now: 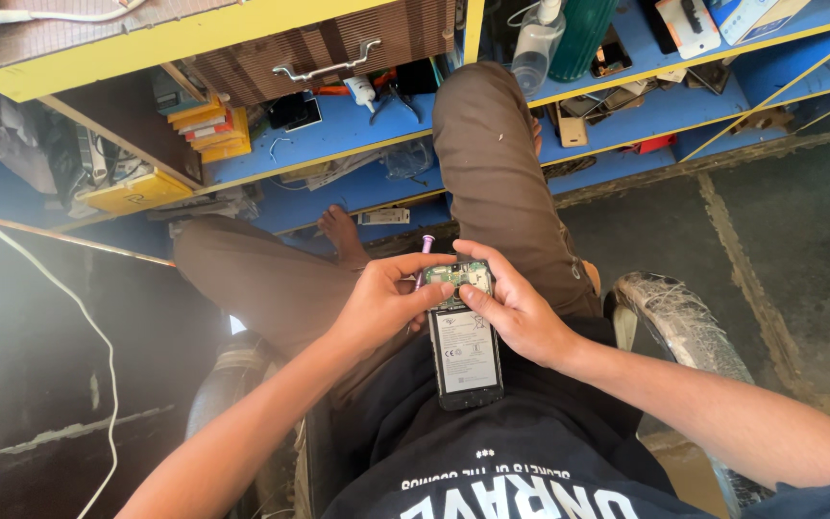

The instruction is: The person sits on a chair and disassembles mobile phones on their lap. They first pry open a feature phone, remove its back cover and battery, then pick up a smartphone, remove its back cover and battery, and use a screwdriver to unscrew and lift out the internal motherboard, placing removed parts on the workbench.

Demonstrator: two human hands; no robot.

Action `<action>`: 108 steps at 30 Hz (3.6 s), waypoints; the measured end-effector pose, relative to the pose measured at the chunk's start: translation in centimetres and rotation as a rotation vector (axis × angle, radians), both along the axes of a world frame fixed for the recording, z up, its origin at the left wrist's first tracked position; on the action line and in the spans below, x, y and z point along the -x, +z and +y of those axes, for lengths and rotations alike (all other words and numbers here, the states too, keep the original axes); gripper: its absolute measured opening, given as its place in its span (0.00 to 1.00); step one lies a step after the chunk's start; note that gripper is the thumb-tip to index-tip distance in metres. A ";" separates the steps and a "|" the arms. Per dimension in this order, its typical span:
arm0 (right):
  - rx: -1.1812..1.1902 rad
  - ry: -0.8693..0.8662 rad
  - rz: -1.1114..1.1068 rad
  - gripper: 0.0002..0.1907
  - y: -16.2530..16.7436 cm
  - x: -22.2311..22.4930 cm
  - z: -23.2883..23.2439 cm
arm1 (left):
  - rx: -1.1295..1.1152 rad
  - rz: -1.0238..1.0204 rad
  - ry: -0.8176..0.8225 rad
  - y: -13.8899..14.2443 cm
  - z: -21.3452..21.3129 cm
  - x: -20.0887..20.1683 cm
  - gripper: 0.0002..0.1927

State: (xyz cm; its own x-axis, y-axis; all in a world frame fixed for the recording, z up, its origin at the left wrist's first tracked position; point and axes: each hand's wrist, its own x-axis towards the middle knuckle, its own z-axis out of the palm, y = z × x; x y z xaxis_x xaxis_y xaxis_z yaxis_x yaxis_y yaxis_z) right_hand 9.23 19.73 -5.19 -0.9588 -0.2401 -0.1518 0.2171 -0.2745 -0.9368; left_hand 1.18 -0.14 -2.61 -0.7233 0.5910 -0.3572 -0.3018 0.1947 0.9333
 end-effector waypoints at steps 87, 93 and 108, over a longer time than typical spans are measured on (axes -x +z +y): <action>-0.089 -0.058 0.142 0.32 -0.3 0.0 -0.2 | 0.194 0.390 -0.012 0.1 -0.9 0.7 0.23; -0.074 -0.057 0.152 0.32 -0.5 -0.1 -0.2 | 0.193 0.366 -0.013 0.1 -0.9 0.7 0.24; -0.052 -0.037 0.131 0.33 -0.6 -0.1 -0.3 | 0.171 0.346 -0.054 0.4 -0.9 0.7 0.24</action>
State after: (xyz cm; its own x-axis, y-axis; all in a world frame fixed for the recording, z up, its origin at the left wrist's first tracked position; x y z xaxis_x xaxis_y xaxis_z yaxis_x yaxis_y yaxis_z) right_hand 9.32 19.41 -5.84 -0.9792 -0.1994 -0.0365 0.0830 -0.2302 -0.9696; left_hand 0.47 -1.03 -2.16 -0.7876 0.5848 -0.1943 0.0398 0.3629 0.9310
